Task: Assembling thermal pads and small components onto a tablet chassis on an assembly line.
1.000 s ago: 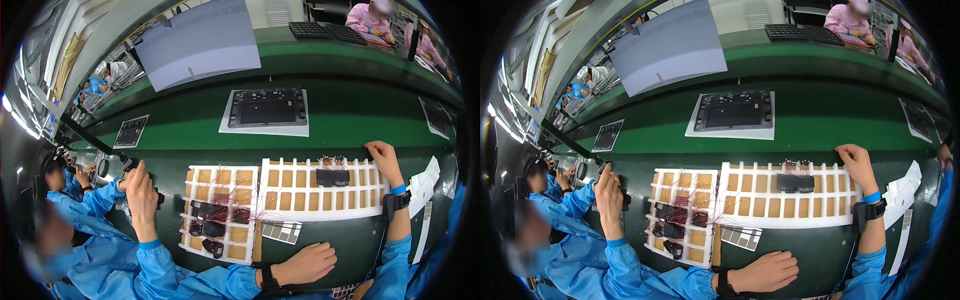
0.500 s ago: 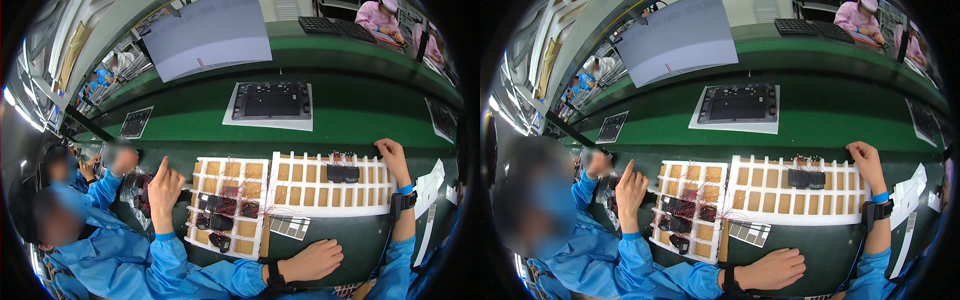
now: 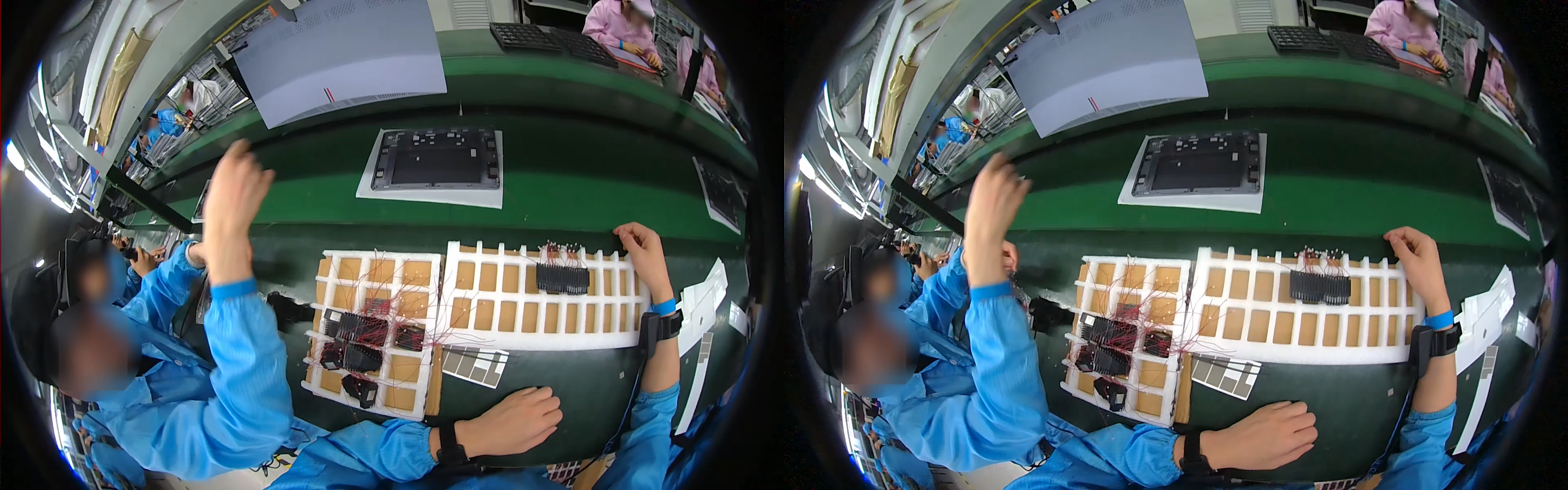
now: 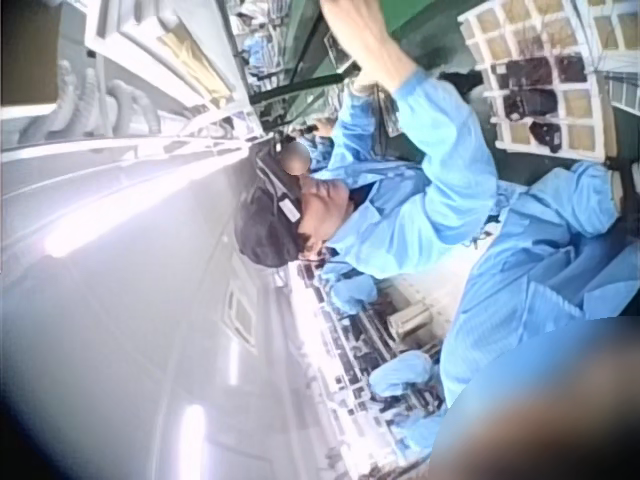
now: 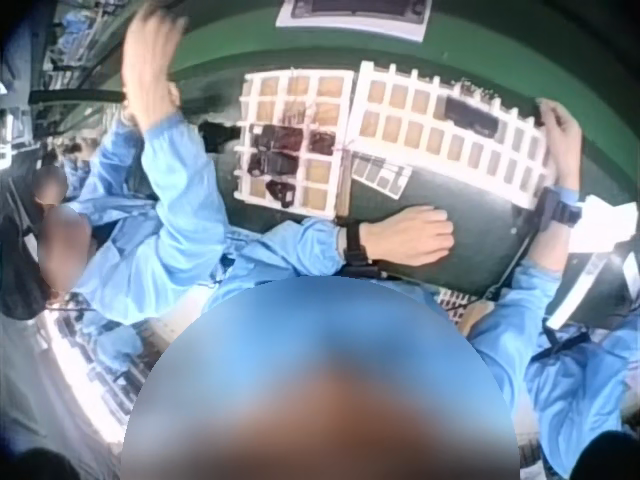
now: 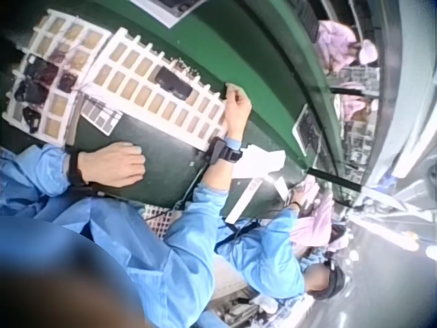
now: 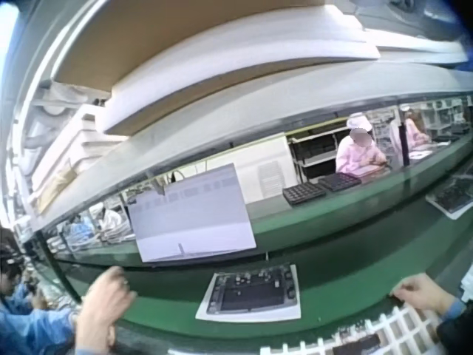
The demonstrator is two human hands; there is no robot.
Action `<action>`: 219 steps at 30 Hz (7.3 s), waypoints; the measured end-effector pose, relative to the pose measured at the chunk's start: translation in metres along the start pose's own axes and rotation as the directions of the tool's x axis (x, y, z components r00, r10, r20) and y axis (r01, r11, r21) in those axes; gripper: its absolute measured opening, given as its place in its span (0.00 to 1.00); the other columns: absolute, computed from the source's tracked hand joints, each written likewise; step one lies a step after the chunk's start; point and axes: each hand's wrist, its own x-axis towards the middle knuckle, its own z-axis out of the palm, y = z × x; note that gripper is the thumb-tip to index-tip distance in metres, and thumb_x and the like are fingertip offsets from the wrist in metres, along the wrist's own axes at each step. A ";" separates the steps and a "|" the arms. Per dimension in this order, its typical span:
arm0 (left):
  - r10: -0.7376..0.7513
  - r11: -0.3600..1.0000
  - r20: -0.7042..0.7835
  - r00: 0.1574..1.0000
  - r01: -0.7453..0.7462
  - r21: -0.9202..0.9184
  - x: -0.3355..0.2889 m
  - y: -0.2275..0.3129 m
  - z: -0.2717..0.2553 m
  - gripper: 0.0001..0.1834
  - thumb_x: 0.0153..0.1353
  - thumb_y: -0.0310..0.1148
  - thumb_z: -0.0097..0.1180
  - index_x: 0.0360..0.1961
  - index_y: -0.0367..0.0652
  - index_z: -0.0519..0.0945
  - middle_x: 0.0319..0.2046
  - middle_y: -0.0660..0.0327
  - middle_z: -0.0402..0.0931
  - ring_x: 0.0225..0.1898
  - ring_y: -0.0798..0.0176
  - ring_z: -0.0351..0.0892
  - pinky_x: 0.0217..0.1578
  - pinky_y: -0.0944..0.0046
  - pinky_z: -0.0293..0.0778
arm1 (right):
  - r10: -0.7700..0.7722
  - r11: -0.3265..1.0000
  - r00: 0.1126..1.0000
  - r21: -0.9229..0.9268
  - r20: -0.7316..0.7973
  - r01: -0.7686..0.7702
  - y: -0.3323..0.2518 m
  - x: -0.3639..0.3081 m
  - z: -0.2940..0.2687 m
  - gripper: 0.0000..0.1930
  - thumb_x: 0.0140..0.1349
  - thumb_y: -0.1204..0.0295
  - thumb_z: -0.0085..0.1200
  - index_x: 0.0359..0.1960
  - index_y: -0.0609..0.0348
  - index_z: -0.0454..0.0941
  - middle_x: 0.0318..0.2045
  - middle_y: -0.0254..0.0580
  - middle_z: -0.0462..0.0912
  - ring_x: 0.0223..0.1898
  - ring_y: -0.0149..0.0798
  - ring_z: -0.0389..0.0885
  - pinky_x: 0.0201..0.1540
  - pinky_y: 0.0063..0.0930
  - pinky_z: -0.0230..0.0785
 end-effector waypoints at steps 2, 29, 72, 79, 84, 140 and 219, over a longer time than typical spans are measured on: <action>-0.005 1.000 0.020 1.000 0.005 -0.007 0.001 -0.002 0.003 0.09 0.65 0.31 0.61 0.31 0.40 0.75 0.33 0.59 0.69 0.39 0.56 0.70 0.44 0.58 0.72 | -0.010 1.000 1.000 -0.014 -0.011 0.009 -0.003 0.005 -0.002 0.11 0.73 0.72 0.54 0.41 0.69 0.84 0.26 0.31 0.77 0.30 0.23 0.70 0.34 0.21 0.64; -0.005 0.999 0.052 0.999 0.003 0.049 0.004 0.001 -0.004 0.09 0.67 0.34 0.61 0.33 0.41 0.79 0.32 0.61 0.69 0.38 0.58 0.71 0.41 0.60 0.73 | 0.015 0.999 0.999 -0.046 -0.029 -0.016 -0.008 -0.003 -0.002 0.12 0.71 0.69 0.57 0.42 0.69 0.86 0.27 0.37 0.83 0.29 0.26 0.74 0.33 0.25 0.67; -0.017 1.000 0.086 0.996 0.017 -0.003 0.002 -0.001 -0.010 0.07 0.66 0.35 0.63 0.32 0.44 0.81 0.30 0.63 0.71 0.36 0.59 0.73 0.40 0.61 0.75 | -0.194 0.924 0.807 -0.173 0.557 0.341 -0.092 -0.038 0.012 0.24 0.57 0.66 0.72 0.52 0.66 0.82 0.41 0.48 0.83 0.41 0.43 0.86 0.47 0.34 0.80; 0.031 0.999 0.076 0.997 -0.031 -0.008 0.020 -0.005 -0.004 0.06 0.63 0.32 0.62 0.32 0.42 0.79 0.31 0.58 0.71 0.39 0.54 0.74 0.42 0.57 0.74 | -0.235 0.921 0.830 -0.158 0.505 0.357 -0.073 -0.031 0.012 0.23 0.60 0.56 0.71 0.49 0.59 0.85 0.35 0.37 0.80 0.33 0.34 0.80 0.36 0.29 0.74; -0.010 0.996 0.017 1.000 0.009 0.085 0.008 0.013 -0.021 0.06 0.61 0.31 0.62 0.30 0.43 0.79 0.30 0.56 0.71 0.38 0.50 0.73 0.41 0.53 0.73 | -0.187 0.982 0.894 0.092 0.407 0.164 -0.072 -0.024 0.025 0.15 0.68 0.60 0.65 0.43 0.61 0.86 0.28 0.34 0.84 0.27 0.26 0.76 0.30 0.24 0.67; 0.043 0.998 0.008 0.999 -0.043 0.035 0.006 -0.006 -0.004 0.07 0.65 0.33 0.62 0.33 0.42 0.78 0.32 0.61 0.70 0.37 0.58 0.72 0.41 0.60 0.73 | -0.081 0.934 0.904 0.349 0.420 -0.079 -0.073 -0.033 0.004 0.21 0.59 0.72 0.62 0.55 0.61 0.78 0.35 0.28 0.80 0.32 0.22 0.75 0.36 0.21 0.71; 0.191 0.981 -0.214 0.958 -0.195 0.000 -0.014 -0.016 0.030 0.11 0.62 0.34 0.55 0.29 0.39 0.82 0.27 0.48 0.79 0.33 0.44 0.81 0.39 0.49 0.78 | -0.486 0.265 0.613 0.773 0.623 -0.576 -0.247 -0.077 0.185 0.14 0.80 0.70 0.43 0.60 0.63 0.73 0.38 0.39 0.73 0.43 0.34 0.77 0.45 0.36 0.82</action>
